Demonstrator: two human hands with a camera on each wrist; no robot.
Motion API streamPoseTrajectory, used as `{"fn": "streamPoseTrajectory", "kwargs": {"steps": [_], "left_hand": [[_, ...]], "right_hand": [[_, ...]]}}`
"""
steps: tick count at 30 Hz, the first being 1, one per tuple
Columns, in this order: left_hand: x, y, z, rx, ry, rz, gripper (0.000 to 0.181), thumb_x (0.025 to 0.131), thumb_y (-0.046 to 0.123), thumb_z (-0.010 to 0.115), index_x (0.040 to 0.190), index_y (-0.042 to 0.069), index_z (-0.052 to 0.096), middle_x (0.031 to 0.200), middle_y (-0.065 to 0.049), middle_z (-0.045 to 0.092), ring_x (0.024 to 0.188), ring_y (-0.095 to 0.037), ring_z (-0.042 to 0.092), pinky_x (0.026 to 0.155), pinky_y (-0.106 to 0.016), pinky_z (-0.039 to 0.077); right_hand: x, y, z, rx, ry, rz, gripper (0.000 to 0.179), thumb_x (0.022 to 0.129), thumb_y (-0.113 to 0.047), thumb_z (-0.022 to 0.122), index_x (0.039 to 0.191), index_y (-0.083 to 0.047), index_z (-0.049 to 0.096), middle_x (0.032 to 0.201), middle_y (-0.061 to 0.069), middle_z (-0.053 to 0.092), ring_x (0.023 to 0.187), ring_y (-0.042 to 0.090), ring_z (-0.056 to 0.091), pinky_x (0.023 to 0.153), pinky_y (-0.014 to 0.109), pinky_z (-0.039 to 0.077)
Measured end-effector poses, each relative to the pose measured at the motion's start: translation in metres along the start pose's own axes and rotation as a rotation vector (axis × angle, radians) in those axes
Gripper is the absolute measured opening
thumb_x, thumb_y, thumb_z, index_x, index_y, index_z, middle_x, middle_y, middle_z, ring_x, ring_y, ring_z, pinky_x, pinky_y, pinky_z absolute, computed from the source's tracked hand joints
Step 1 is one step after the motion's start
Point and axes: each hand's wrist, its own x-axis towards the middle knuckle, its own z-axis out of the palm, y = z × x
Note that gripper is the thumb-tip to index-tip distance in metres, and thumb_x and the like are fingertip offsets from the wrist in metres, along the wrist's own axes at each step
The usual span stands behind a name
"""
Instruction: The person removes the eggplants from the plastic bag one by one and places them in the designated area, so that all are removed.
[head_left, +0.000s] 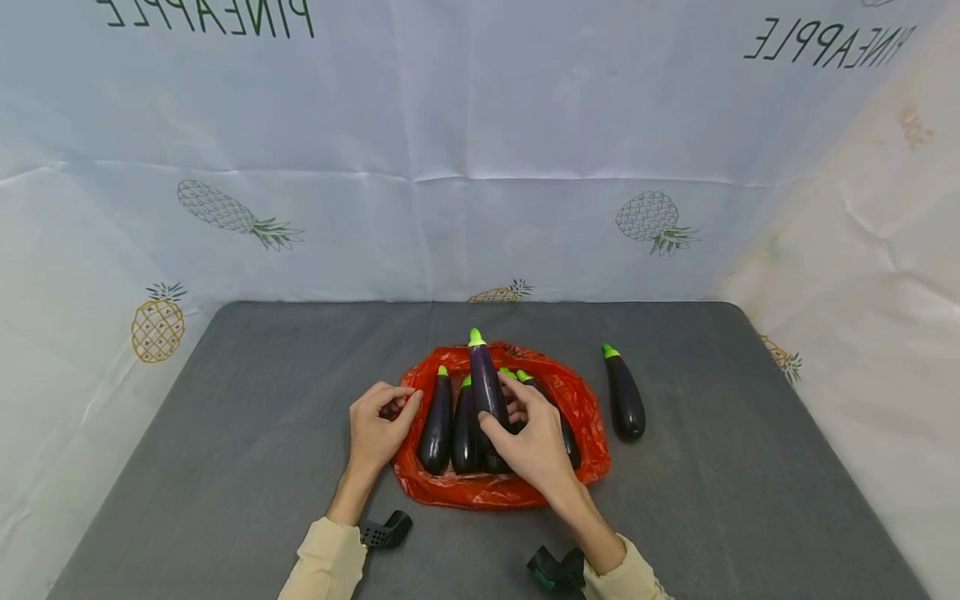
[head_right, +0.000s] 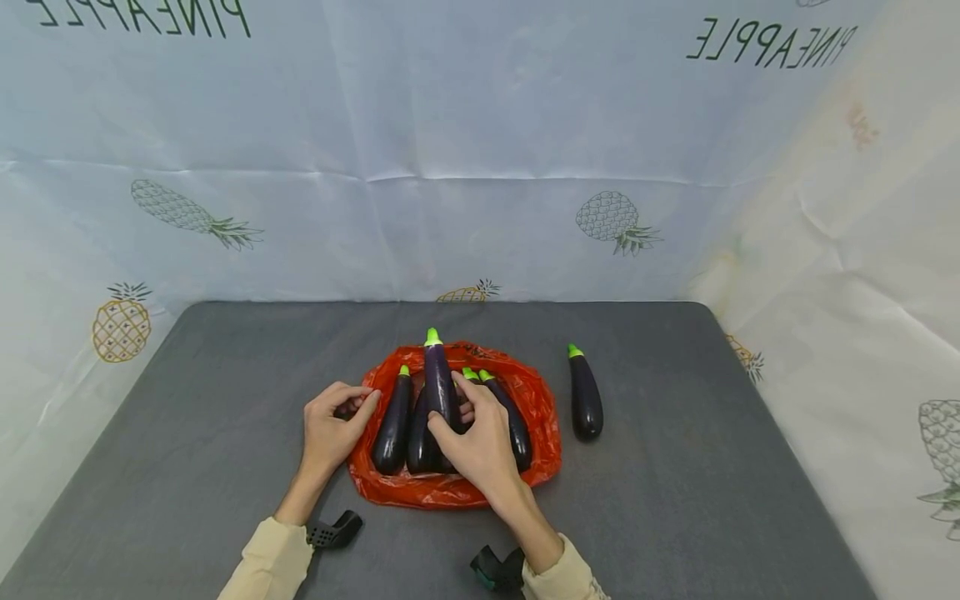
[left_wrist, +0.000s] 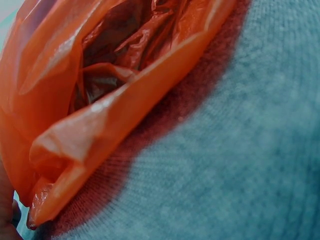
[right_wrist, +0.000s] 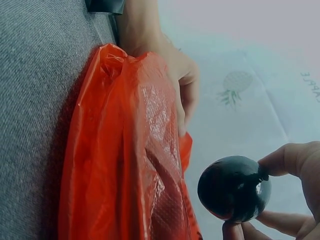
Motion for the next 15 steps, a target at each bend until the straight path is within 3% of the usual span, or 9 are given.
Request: {"fn": "streamPoseTrajectory", "kwargs": {"steps": [3, 8, 15], "left_hand": [[-0.003, -0.008, 0.001, -0.002, 0.000, -0.006, 0.009, 0.073, 0.008, 0.077, 0.077, 0.012, 0.071, 0.064, 0.003, 0.054, 0.055, -0.011, 0.048, 0.051, -0.020, 0.038], [-0.003, -0.008, 0.001, -0.006, 0.008, 0.006, 0.008, 0.074, 0.008, 0.077, 0.078, 0.013, 0.071, 0.065, 0.004, 0.054, 0.055, -0.009, 0.047, 0.051, -0.020, 0.039], [0.002, 0.004, 0.000, -0.008, 0.011, 0.011, 0.010, 0.070, -0.002, 0.076, 0.075, 0.004, 0.069, 0.062, -0.004, 0.053, 0.053, -0.017, 0.047, 0.048, -0.026, 0.039]], "right_hand": [[0.001, 0.001, -0.002, 0.007, 0.001, -0.002, 0.053, 0.077, -0.020, 0.073, 0.127, -0.013, 0.055, 0.102, -0.003, 0.059, 0.080, 0.011, 0.055, 0.070, 0.028, 0.050], [0.002, 0.003, -0.006, 0.010, 0.008, 0.012, 0.052, 0.077, -0.020, 0.073, 0.126, -0.015, 0.056, 0.102, -0.003, 0.059, 0.079, 0.011, 0.054, 0.070, 0.028, 0.049], [0.002, 0.007, -0.014, -0.009, 0.029, 0.016, 0.053, 0.077, -0.019, 0.073, 0.127, -0.014, 0.056, 0.104, -0.001, 0.059, 0.080, 0.012, 0.053, 0.070, 0.027, 0.049]]}}
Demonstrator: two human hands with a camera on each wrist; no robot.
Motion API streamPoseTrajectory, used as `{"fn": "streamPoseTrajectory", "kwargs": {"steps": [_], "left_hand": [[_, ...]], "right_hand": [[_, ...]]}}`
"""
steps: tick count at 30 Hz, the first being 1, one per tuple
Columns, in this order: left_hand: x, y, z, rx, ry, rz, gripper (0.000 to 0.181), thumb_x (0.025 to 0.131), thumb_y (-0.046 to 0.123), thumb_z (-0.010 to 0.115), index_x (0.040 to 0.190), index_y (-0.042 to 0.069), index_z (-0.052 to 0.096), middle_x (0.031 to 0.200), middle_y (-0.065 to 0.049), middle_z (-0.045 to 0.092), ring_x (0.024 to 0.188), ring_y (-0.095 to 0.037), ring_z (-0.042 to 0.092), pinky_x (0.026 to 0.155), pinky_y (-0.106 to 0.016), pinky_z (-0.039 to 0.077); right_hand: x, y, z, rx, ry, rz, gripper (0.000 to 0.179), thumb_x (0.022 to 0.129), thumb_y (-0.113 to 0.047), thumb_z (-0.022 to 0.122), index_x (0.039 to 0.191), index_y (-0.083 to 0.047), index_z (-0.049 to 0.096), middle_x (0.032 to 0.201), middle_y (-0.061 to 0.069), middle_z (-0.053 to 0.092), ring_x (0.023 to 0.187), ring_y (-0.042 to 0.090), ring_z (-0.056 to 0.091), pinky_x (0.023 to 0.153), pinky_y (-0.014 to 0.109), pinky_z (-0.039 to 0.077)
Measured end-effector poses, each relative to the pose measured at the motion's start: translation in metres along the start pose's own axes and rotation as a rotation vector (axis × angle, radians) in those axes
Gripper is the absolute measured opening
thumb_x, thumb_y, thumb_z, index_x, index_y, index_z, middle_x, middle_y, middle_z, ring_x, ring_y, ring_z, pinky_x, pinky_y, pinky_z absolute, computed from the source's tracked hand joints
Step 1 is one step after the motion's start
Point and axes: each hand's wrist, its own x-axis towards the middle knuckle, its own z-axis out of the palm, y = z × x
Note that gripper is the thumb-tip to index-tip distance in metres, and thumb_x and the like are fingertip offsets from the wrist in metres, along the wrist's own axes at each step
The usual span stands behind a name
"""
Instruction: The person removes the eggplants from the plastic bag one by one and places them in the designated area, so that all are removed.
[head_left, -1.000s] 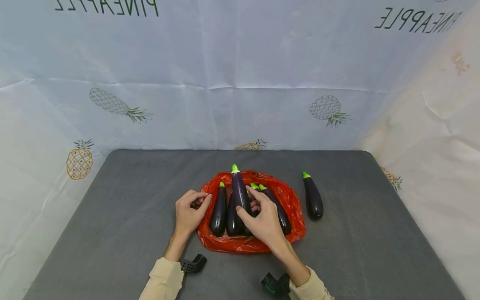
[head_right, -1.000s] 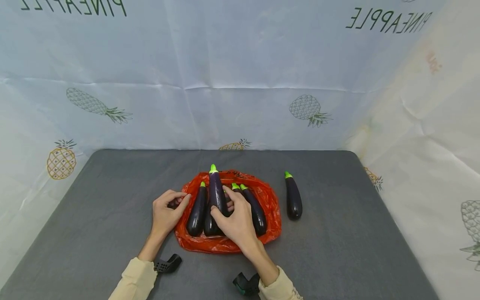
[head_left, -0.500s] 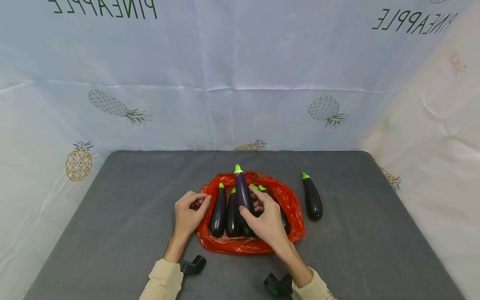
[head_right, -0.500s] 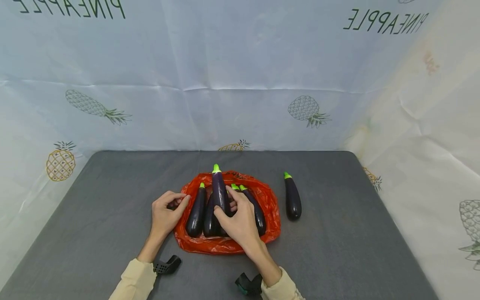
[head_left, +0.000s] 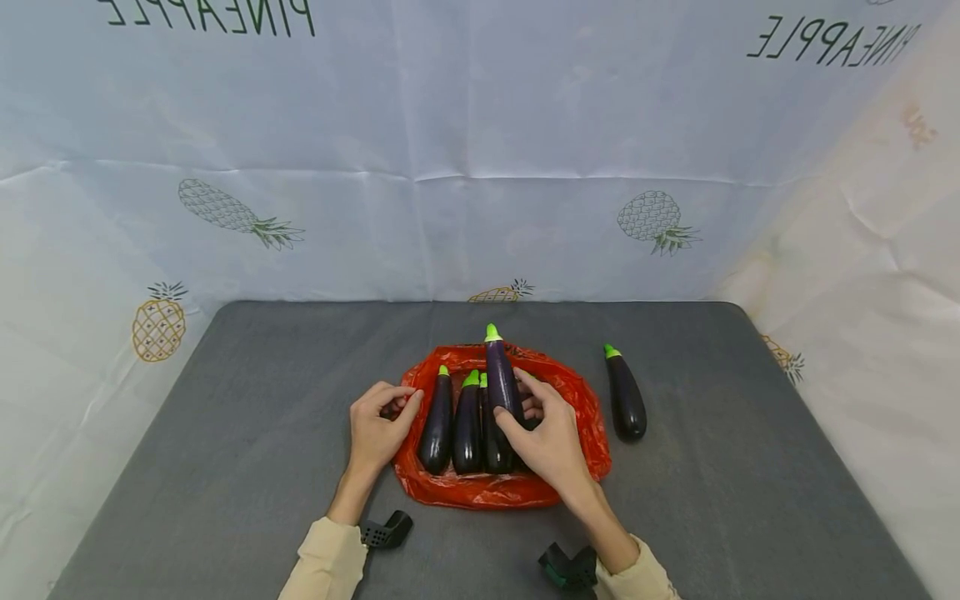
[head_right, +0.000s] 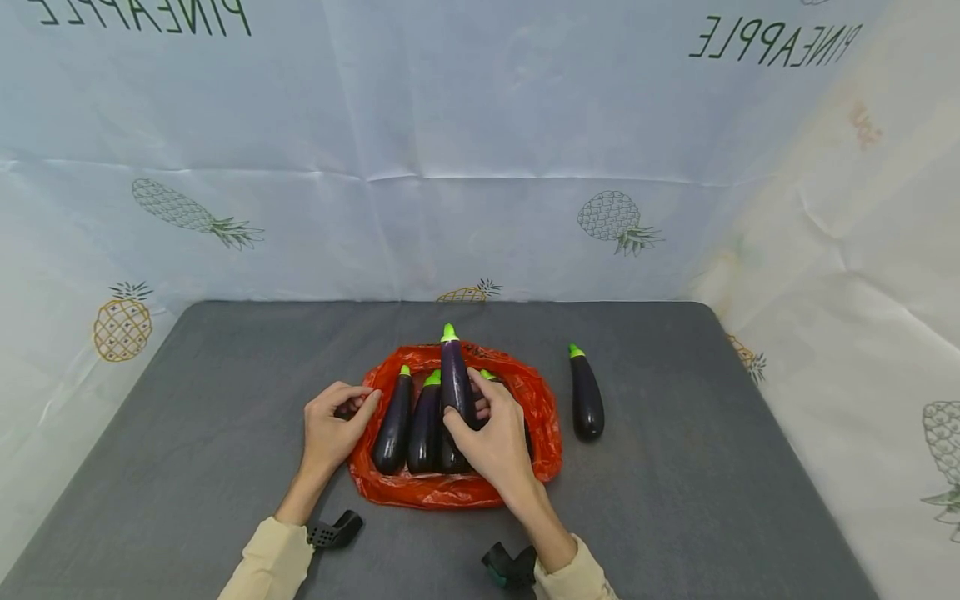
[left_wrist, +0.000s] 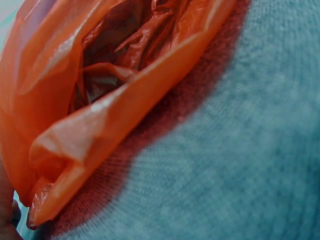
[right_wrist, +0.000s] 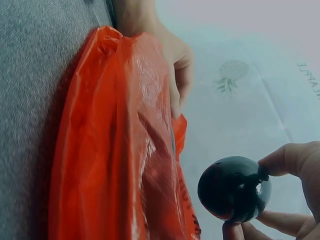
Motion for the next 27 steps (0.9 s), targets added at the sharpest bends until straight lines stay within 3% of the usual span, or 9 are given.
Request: {"fn": "streamPoseTrajectory", "kwargs": {"steps": [6, 12, 20, 27], "left_hand": [[0.006, 0.021, -0.004, -0.002, -0.011, -0.014, 0.010, 0.070, -0.006, 0.075, 0.074, 0.000, 0.068, 0.062, -0.009, 0.053, 0.053, -0.022, 0.048, 0.048, -0.030, 0.040], [0.006, 0.024, -0.005, -0.009, -0.010, -0.008, 0.010, 0.070, -0.006, 0.075, 0.074, 0.001, 0.068, 0.062, -0.008, 0.053, 0.052, -0.022, 0.048, 0.048, -0.030, 0.040], [0.006, 0.021, -0.005, -0.010, -0.013, -0.013, 0.010, 0.070, -0.006, 0.075, 0.075, 0.001, 0.069, 0.062, -0.008, 0.053, 0.053, -0.021, 0.048, 0.048, -0.030, 0.040], [-0.002, -0.004, 0.000, -0.004, -0.006, -0.013, 0.010, 0.071, 0.000, 0.076, 0.075, 0.006, 0.069, 0.063, -0.004, 0.053, 0.053, -0.017, 0.047, 0.049, -0.024, 0.038]], "right_hand": [[0.001, 0.004, -0.005, -0.030, 0.017, 0.014, 0.052, 0.077, -0.019, 0.073, 0.126, -0.015, 0.056, 0.102, 0.001, 0.059, 0.078, 0.012, 0.053, 0.070, 0.026, 0.049], [0.001, 0.006, -0.011, -0.032, 0.024, 0.016, 0.053, 0.077, -0.018, 0.072, 0.127, -0.014, 0.055, 0.102, 0.003, 0.059, 0.078, 0.013, 0.054, 0.070, 0.028, 0.049], [0.002, 0.009, -0.020, -0.026, 0.049, 0.016, 0.052, 0.078, -0.015, 0.071, 0.128, -0.013, 0.055, 0.103, 0.003, 0.060, 0.077, 0.013, 0.054, 0.070, 0.028, 0.049], [0.003, 0.015, -0.034, -0.064, 0.077, 0.033, 0.052, 0.079, -0.016, 0.070, 0.128, -0.017, 0.054, 0.102, 0.000, 0.060, 0.072, 0.011, 0.057, 0.064, 0.027, 0.048]]}}
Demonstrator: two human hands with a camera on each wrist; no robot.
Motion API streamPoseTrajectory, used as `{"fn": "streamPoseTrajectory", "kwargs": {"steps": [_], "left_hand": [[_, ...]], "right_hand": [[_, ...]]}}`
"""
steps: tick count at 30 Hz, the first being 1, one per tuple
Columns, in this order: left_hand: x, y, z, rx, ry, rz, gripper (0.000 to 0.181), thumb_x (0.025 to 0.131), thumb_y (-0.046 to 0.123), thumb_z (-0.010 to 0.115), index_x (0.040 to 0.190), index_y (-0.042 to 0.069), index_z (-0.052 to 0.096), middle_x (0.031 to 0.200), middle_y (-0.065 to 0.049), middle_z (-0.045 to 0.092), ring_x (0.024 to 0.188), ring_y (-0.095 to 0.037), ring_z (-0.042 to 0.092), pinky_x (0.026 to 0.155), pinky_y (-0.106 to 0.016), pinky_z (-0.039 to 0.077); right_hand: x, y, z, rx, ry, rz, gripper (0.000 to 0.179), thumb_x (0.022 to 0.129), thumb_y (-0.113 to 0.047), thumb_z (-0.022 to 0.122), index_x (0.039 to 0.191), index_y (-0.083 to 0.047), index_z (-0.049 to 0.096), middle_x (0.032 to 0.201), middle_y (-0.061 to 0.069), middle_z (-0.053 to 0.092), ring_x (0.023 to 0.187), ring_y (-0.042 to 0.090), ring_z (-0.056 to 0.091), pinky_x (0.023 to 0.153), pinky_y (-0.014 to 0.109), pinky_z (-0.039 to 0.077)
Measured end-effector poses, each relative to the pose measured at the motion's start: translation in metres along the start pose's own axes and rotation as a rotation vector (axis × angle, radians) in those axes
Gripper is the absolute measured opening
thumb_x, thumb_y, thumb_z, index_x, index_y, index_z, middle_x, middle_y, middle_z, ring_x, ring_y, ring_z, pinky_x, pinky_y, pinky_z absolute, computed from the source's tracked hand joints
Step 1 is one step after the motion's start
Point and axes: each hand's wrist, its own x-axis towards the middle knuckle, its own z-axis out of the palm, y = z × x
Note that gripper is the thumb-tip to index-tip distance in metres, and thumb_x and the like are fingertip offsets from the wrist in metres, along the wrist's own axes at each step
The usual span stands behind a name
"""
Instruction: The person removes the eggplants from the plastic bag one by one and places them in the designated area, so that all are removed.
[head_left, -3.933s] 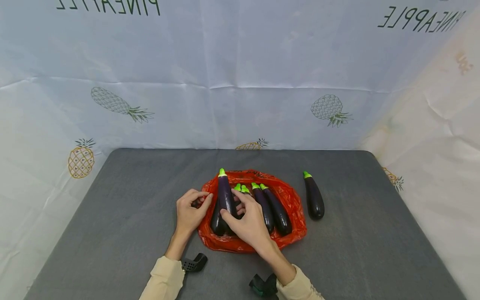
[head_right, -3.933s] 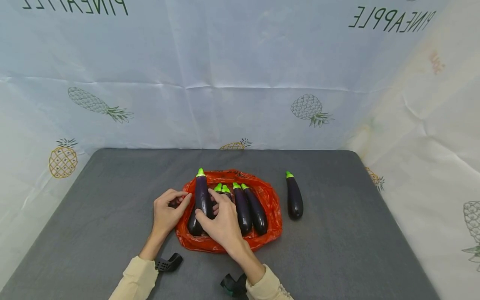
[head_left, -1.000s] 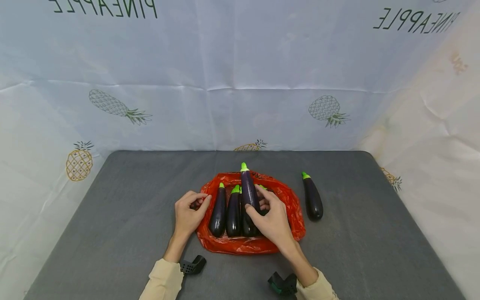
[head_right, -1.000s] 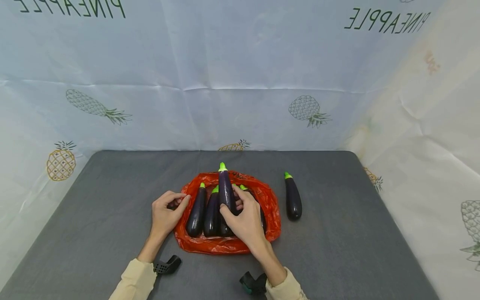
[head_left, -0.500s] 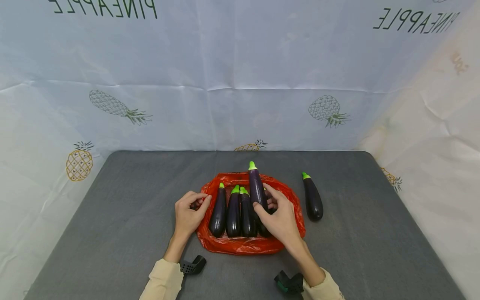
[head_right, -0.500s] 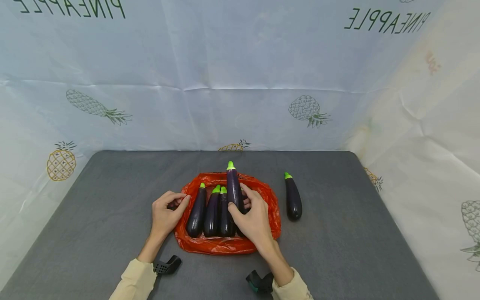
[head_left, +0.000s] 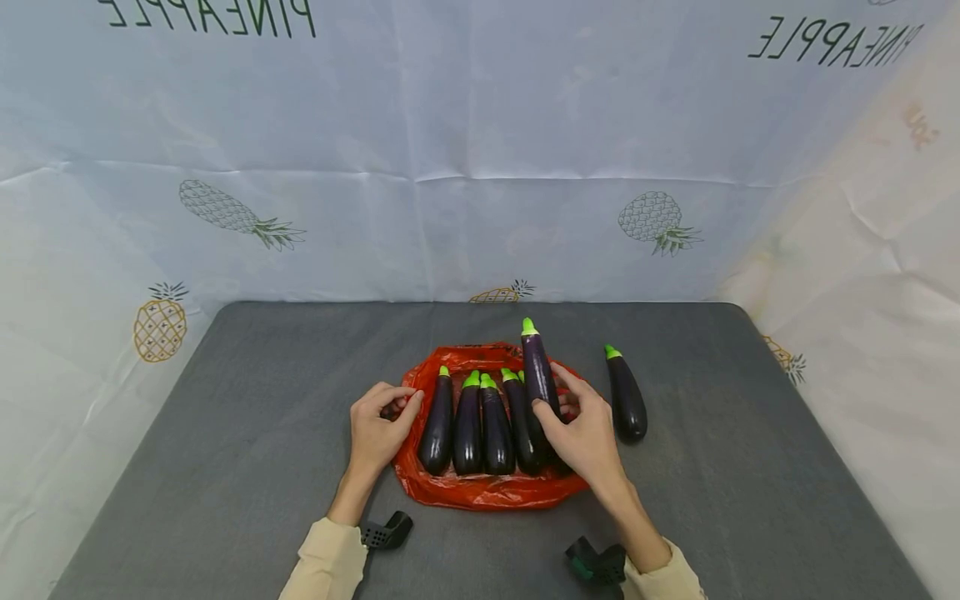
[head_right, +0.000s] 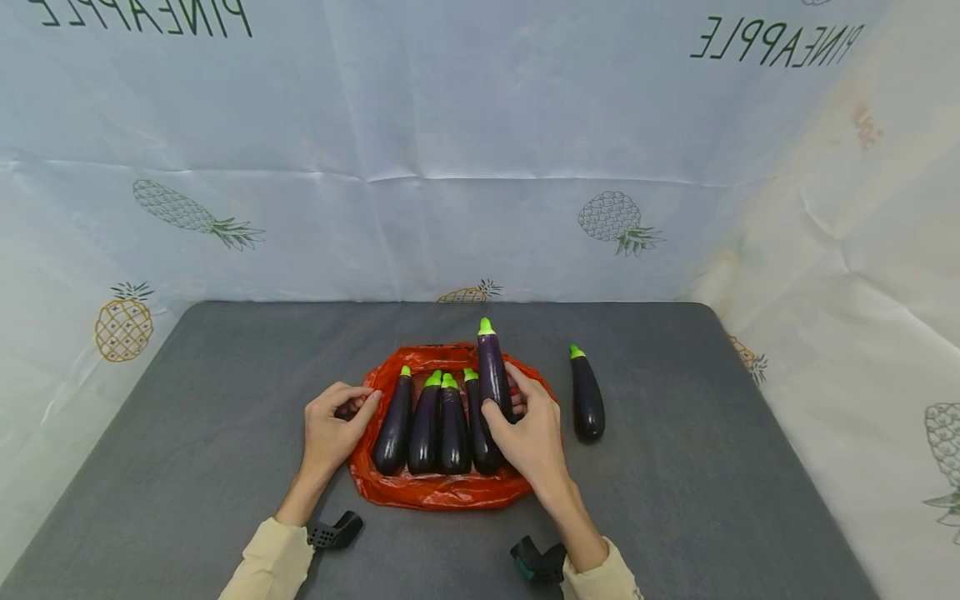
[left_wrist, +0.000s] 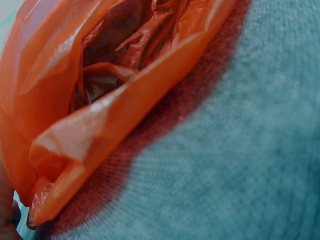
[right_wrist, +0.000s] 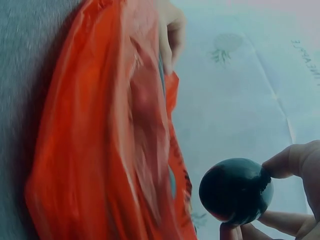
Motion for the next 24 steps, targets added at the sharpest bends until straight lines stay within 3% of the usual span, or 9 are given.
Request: {"fn": "streamPoseTrajectory", "kwargs": {"steps": [9, 24], "left_hand": [[-0.003, -0.009, 0.001, 0.005, 0.005, 0.003, 0.008, 0.074, 0.009, 0.076, 0.077, 0.013, 0.070, 0.066, 0.006, 0.053, 0.056, -0.007, 0.047, 0.051, -0.018, 0.038], [-0.002, -0.008, 0.001, -0.007, 0.005, -0.008, 0.007, 0.075, 0.010, 0.076, 0.076, 0.013, 0.070, 0.066, 0.006, 0.052, 0.056, -0.008, 0.047, 0.051, -0.019, 0.039]], "right_hand": [[0.003, 0.012, -0.024, -0.047, 0.066, 0.013, 0.051, 0.081, -0.014, 0.068, 0.130, -0.014, 0.053, 0.105, 0.003, 0.062, 0.077, 0.012, 0.057, 0.067, 0.024, 0.047], [0.006, 0.037, -0.052, -0.098, 0.131, 0.012, 0.048, 0.083, -0.017, 0.066, 0.130, -0.012, 0.054, 0.108, 0.010, 0.061, 0.077, 0.015, 0.054, 0.065, 0.015, 0.044]]}}
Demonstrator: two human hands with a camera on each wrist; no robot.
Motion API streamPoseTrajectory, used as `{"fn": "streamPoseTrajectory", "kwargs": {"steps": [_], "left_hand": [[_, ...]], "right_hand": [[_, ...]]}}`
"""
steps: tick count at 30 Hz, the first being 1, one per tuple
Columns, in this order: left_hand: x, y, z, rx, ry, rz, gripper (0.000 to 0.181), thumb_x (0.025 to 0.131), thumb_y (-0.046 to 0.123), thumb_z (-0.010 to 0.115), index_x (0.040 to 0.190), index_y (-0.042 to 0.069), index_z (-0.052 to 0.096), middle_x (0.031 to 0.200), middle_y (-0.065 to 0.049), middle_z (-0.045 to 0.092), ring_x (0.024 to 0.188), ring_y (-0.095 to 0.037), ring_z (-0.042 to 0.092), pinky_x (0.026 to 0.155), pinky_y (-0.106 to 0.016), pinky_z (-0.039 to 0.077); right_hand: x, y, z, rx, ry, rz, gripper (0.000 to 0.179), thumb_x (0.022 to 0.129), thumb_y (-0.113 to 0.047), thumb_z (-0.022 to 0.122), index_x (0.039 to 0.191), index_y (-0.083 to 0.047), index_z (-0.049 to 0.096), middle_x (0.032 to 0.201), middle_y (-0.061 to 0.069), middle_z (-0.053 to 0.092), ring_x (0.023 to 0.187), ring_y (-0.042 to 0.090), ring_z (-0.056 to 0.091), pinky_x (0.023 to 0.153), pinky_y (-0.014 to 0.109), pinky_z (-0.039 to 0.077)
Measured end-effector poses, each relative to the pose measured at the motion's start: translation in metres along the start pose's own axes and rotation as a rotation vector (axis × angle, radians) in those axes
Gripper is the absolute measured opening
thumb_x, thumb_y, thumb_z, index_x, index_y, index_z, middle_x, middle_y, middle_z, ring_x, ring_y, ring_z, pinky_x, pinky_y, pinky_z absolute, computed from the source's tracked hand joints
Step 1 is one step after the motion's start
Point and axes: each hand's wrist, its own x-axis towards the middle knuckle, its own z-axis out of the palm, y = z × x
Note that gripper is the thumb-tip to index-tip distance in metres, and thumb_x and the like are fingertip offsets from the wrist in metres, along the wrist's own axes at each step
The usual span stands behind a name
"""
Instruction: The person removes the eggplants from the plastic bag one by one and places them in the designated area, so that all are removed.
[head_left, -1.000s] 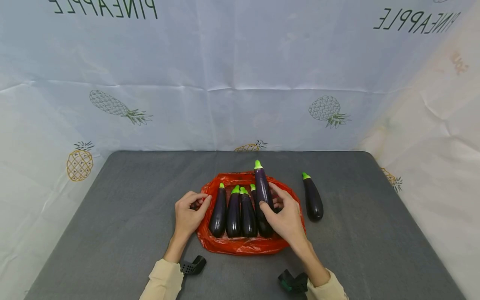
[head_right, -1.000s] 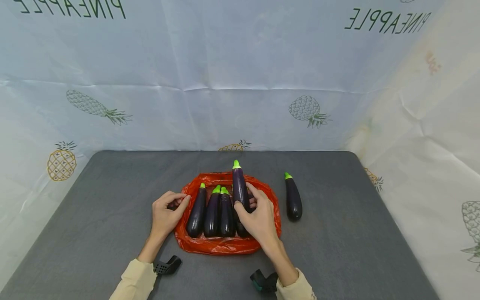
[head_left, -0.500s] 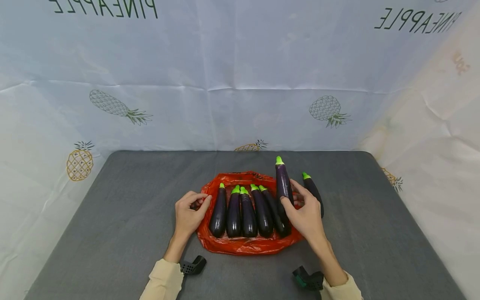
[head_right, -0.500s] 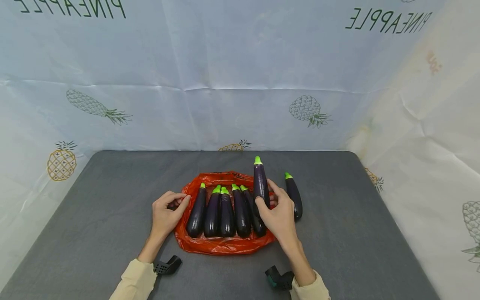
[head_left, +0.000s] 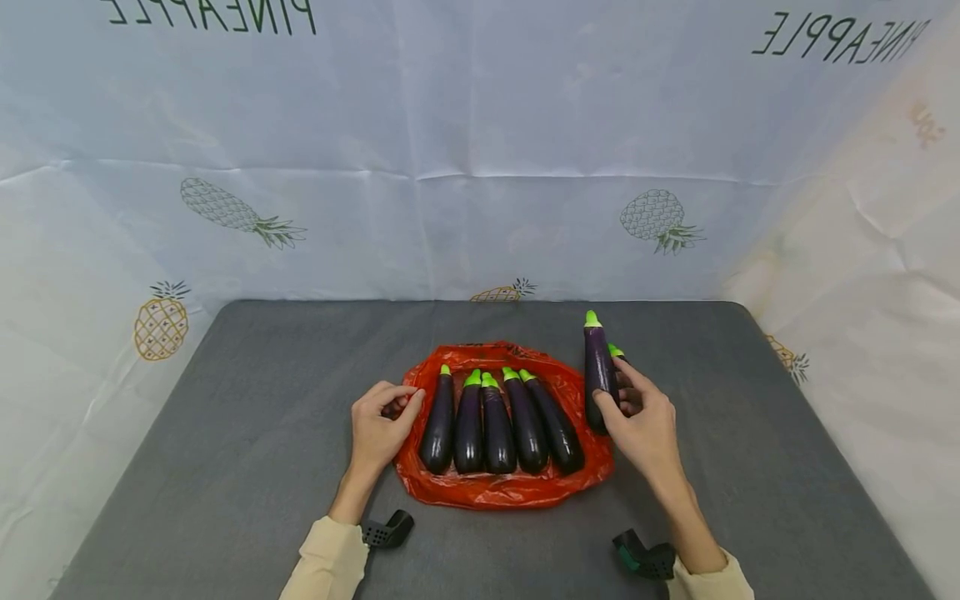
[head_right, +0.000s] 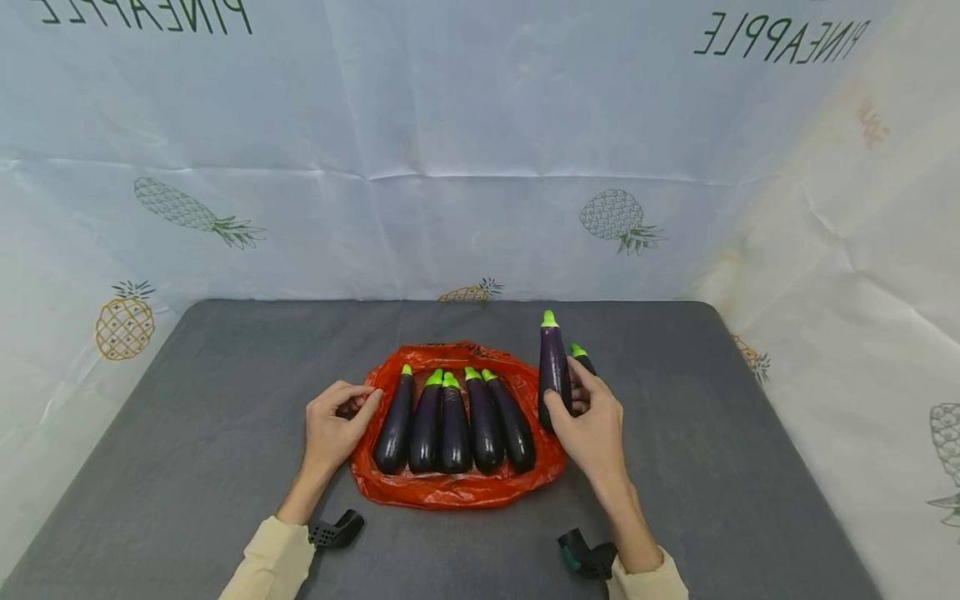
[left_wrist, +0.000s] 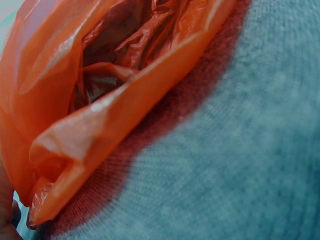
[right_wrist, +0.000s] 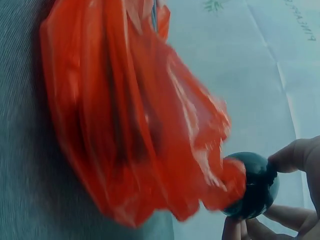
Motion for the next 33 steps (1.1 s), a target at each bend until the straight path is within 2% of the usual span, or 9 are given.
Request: {"fn": "streamPoseTrajectory", "kwargs": {"steps": [3, 7, 11, 16, 21, 27, 33], "left_hand": [[0.001, 0.001, 0.000, -0.004, 0.000, 0.002, 0.007, 0.075, 0.010, 0.076, 0.076, 0.013, 0.070, 0.066, 0.006, 0.053, 0.056, -0.008, 0.047, 0.051, -0.019, 0.039], [0.001, 0.000, 0.000, 0.000, 0.003, 0.000, 0.008, 0.074, 0.008, 0.077, 0.076, 0.013, 0.070, 0.065, 0.005, 0.053, 0.056, -0.008, 0.047, 0.051, -0.019, 0.039], [0.000, -0.001, 0.001, 0.006, 0.005, 0.002, 0.010, 0.071, 0.003, 0.077, 0.074, 0.009, 0.070, 0.064, 0.000, 0.053, 0.055, -0.012, 0.047, 0.050, -0.022, 0.039], [0.001, 0.002, 0.002, 0.003, 0.006, 0.012, 0.012, 0.069, -0.004, 0.076, 0.073, 0.004, 0.068, 0.062, -0.006, 0.052, 0.052, -0.019, 0.046, 0.048, -0.027, 0.038], [0.001, 0.002, 0.001, 0.017, 0.005, 0.005, 0.010, 0.071, 0.002, 0.077, 0.074, 0.008, 0.069, 0.063, -0.001, 0.053, 0.054, -0.014, 0.047, 0.050, -0.022, 0.038], [0.001, 0.002, -0.001, 0.018, -0.006, -0.010, 0.007, 0.074, 0.010, 0.076, 0.076, 0.012, 0.070, 0.065, 0.005, 0.053, 0.056, -0.009, 0.047, 0.051, -0.020, 0.039], [0.000, 0.001, 0.000, 0.017, -0.001, -0.001, 0.007, 0.074, 0.009, 0.076, 0.076, 0.012, 0.070, 0.065, 0.005, 0.053, 0.056, -0.009, 0.047, 0.051, -0.020, 0.039]], "right_hand": [[0.007, 0.037, 0.000, -0.003, 0.034, -0.059, 0.051, 0.082, -0.021, 0.068, 0.130, -0.018, 0.053, 0.108, 0.011, 0.061, 0.075, 0.012, 0.054, 0.061, 0.014, 0.042], [0.018, 0.094, 0.000, -0.066, 0.093, -0.107, 0.053, 0.081, -0.034, 0.069, 0.131, -0.034, 0.050, 0.109, -0.001, 0.061, 0.076, 0.005, 0.057, 0.060, 0.015, 0.044], [0.025, 0.120, -0.009, -0.112, 0.134, -0.081, 0.053, 0.080, -0.041, 0.068, 0.129, -0.041, 0.049, 0.109, -0.009, 0.061, 0.078, 0.006, 0.059, 0.062, 0.016, 0.046], [0.030, 0.136, -0.024, -0.146, 0.143, 0.006, 0.051, 0.080, -0.044, 0.066, 0.128, -0.044, 0.049, 0.111, -0.008, 0.061, 0.080, 0.008, 0.059, 0.062, 0.016, 0.044], [0.032, 0.143, -0.037, -0.193, 0.106, 0.082, 0.050, 0.081, -0.048, 0.063, 0.128, -0.047, 0.046, 0.113, -0.006, 0.060, 0.085, 0.008, 0.059, 0.063, 0.017, 0.045], [0.033, 0.153, -0.044, -0.225, 0.052, 0.115, 0.050, 0.083, -0.048, 0.060, 0.130, -0.048, 0.044, 0.115, -0.004, 0.059, 0.089, 0.012, 0.058, 0.061, 0.020, 0.047], [0.034, 0.164, -0.047, -0.246, -0.009, 0.115, 0.052, 0.083, -0.052, 0.057, 0.132, -0.045, 0.042, 0.117, 0.006, 0.057, 0.093, 0.022, 0.055, 0.057, 0.030, 0.047]]}}
